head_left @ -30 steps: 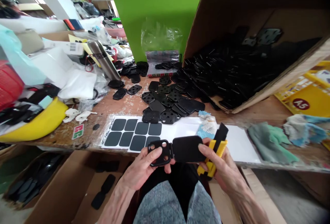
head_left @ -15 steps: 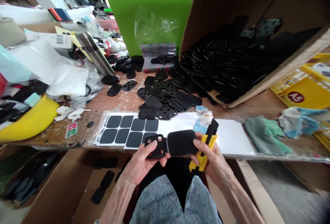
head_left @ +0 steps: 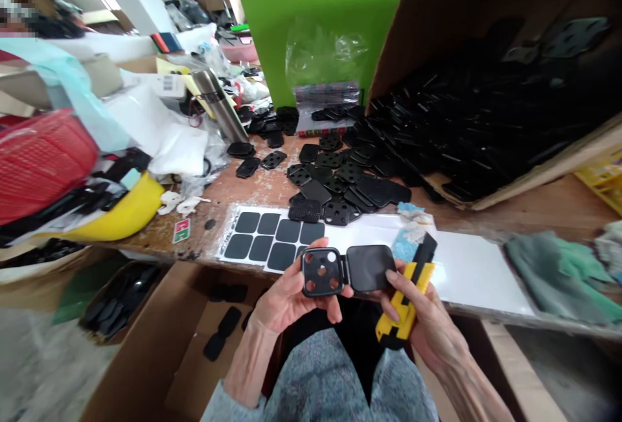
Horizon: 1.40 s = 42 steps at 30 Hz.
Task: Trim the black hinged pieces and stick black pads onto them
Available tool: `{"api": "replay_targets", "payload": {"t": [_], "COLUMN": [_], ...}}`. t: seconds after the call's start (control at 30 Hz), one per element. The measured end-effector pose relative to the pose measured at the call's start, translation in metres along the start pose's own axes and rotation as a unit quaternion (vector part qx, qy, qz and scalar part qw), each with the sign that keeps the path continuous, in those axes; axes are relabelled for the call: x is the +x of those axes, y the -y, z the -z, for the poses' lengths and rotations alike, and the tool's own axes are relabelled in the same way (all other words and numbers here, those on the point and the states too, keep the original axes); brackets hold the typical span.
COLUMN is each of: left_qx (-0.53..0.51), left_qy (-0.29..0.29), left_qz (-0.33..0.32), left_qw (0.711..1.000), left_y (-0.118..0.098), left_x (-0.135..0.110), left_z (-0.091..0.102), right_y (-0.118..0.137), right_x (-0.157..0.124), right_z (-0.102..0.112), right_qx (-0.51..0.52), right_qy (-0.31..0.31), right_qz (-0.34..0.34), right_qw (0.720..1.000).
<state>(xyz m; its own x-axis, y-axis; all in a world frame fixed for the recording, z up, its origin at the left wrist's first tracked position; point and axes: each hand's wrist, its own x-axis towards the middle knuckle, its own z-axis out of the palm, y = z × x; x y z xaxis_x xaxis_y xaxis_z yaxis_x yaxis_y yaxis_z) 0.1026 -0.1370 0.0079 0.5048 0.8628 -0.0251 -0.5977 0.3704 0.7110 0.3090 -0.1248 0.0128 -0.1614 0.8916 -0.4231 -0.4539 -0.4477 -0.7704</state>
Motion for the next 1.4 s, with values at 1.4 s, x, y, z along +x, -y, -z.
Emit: {"api": "replay_targets", "payload": {"t": [1.4], "left_qx": [0.783], "left_qy": [-0.454], "left_qz": [0.044], "left_qw": [0.423], "left_y": [-0.174], "left_x": [0.156], "left_z": [0.168], "right_y": [0.052], "right_x": [0.104], "right_z": [-0.006], "right_qx": [-0.183], "right_qy": [-0.006], "right_qz": [0.057], "right_qw": [0.981]}}
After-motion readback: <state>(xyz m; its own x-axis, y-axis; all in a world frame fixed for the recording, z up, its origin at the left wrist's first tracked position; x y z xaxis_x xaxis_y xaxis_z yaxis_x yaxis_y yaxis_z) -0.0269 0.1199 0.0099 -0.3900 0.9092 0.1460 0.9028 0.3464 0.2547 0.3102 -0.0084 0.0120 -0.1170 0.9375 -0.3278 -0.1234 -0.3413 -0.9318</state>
